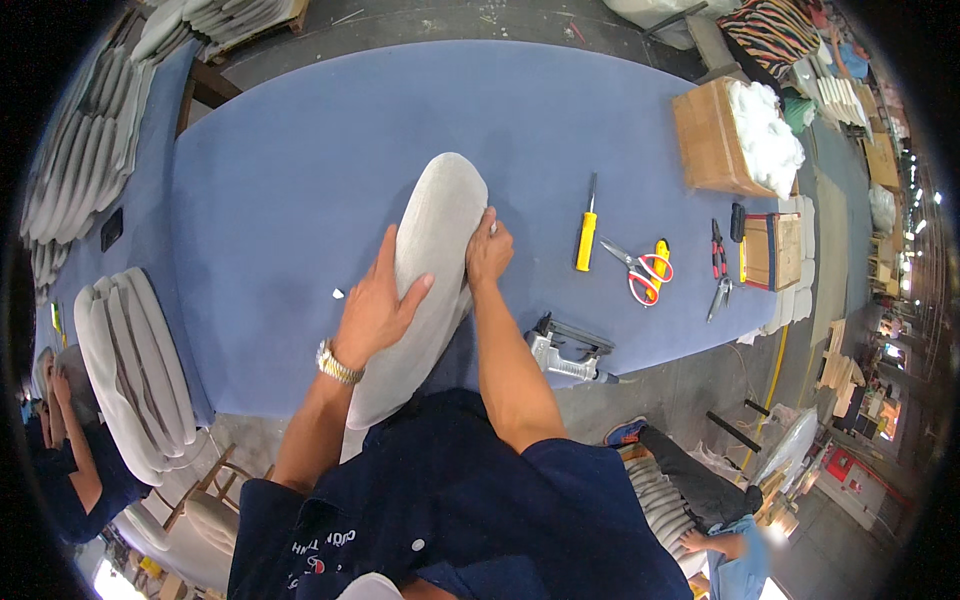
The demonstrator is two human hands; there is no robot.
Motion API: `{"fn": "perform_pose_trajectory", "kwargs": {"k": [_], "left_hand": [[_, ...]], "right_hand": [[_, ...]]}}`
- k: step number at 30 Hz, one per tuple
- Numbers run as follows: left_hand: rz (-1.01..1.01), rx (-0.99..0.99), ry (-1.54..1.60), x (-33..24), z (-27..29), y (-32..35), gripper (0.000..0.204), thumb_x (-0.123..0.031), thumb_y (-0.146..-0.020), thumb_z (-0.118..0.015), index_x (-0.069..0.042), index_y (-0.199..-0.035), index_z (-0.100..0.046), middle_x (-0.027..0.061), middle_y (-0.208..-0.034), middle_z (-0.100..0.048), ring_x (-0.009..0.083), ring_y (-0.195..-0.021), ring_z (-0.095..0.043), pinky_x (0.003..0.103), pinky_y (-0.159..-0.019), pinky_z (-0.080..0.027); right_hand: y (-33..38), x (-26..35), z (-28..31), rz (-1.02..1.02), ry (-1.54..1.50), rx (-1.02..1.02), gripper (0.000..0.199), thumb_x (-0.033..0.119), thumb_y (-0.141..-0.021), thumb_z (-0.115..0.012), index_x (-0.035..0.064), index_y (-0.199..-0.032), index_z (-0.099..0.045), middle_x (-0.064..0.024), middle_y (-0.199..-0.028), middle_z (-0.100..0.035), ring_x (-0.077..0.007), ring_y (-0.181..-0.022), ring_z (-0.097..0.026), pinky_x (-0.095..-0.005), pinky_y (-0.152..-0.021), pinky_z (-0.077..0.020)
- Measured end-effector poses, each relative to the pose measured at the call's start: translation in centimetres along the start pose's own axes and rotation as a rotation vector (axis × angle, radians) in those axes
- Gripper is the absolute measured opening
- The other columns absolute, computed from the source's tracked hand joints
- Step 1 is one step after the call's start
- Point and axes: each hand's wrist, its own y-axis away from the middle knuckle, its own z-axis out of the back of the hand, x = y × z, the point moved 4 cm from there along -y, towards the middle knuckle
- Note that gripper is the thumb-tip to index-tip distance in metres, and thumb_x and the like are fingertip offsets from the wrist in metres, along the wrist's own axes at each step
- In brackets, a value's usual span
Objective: The person folds and staples a white fabric cover onto a cushion using a pneumatic staple gun, then trims excess fabric with a utility knife. They repeat the process on another cushion and stack the finished items on a nearby pile.
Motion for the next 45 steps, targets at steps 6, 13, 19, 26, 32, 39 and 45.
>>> {"fn": "perform_pose_trajectory", "kwargs": {"k": [6, 13, 19, 26, 32, 39, 45], "left_hand": [[0.068, 0.034, -0.043, -1.3, 0.3, -9.8, 0.08, -0.047, -0.102, -0.056, 0.006, -0.156, -0.03, 0.0376, -0.134, -0.058, 0.0513, -0.122, -0.059, 0.053, -0.102, -0.049], [0.143, -0.045, 0.047, 5.9, 3.3, -2.8, 0.078, -0.056, -0.098, -0.061, 0.006, -0.145, -0.051, 0.0274, -0.14, -0.061, 0.0392, -0.132, -0.058, 0.046, -0.111, -0.044], [0.36, -0.246, 0.154, 18.0, -0.5, 11.5, 0.06, -0.044, -0.099, -0.066, 0.006, -0.13, -0.064, 0.0259, -0.12, -0.071, 0.033, -0.11, -0.069, 0.041, -0.097, -0.051], [0.506, -0.088, 0.404, 21.6, 1.2, 12.1, 0.075, -0.063, -0.101, -0.052, 0.005, -0.127, -0.068, 0.0234, -0.118, -0.073, 0.0304, -0.112, -0.068, 0.043, -0.095, -0.05], [0.851, 0.364, 0.572, 21.6, -4.7, 24.6, 0.085, -0.072, -0.1, -0.044, 0.002, -0.139, -0.061, 0.0199, -0.138, -0.064, 0.0285, -0.126, -0.061, 0.041, -0.106, -0.046], [0.028, 0.081, -0.152, 12.4, -6.5, 18.8, 0.065, -0.051, -0.1, -0.061, -0.009, -0.149, -0.054, 0.0318, -0.155, -0.043, 0.0437, -0.145, -0.042, 0.046, -0.117, -0.037], [-0.239, 0.698, 0.318, -0.8, -7.1, 10.9, 0.095, -0.051, -0.095, -0.067, -0.006, -0.164, -0.019, 0.0295, -0.168, -0.015, 0.0422, -0.158, -0.011, 0.059, -0.124, -0.019]], "right_hand": [[-0.1, -0.6, -0.9, 0.074, -0.112, -0.011, 0.056, 0.045, -0.106, -0.049, -0.0043, -0.097, -0.073, -0.0276, -0.084, -0.07, -0.0435, -0.077, -0.066, -0.0495, -0.075, -0.0496], [-1.7, -1.6, 0.2, 0.233, -0.212, 0.285, 0.049, 0.044, -0.103, -0.056, -0.0017, -0.099, -0.074, -0.0214, -0.087, -0.071, -0.0362, -0.08, -0.065, -0.0435, -0.08, -0.0511], [-3.1, -1.2, 3.1, 0.638, -0.021, 0.378, 0.045, 0.043, -0.103, -0.058, 0.0055, -0.12, -0.075, -0.0236, -0.151, -0.049, -0.0337, -0.133, -0.052, -0.0398, -0.11, -0.0411], [1.2, 3.1, 7.5, 0.3, -0.299, 0.574, 0.061, 0.042, -0.101, -0.063, -0.007, -0.138, -0.06, -0.0249, -0.146, -0.057, -0.0374, -0.138, -0.053, -0.0395, -0.116, -0.0383], [13.8, 0.6, 22.8, 0.586, 0.06, 0.483, 0.036, 0.032, -0.095, -0.072, -0.0039, -0.089, -0.071, -0.03, -0.138, -0.061, -0.0465, -0.138, -0.05, -0.0486, -0.114, -0.0399], [12.3, 0.7, 23.5, 0.552, 0.169, 0.359, 0.04, 0.026, -0.093, -0.074, -0.0047, -0.07, -0.062, -0.0275, -0.136, -0.064, -0.0502, -0.134, -0.053, -0.0472, -0.107, -0.0469], [11.7, 1.9, 23.2, 0.488, 0.067, 0.384, 0.031, 0.018, -0.092, -0.074, -0.0042, -0.073, -0.064, -0.0243, -0.137, -0.065, -0.0431, -0.137, -0.054, -0.0394, -0.103, -0.0501]]}}
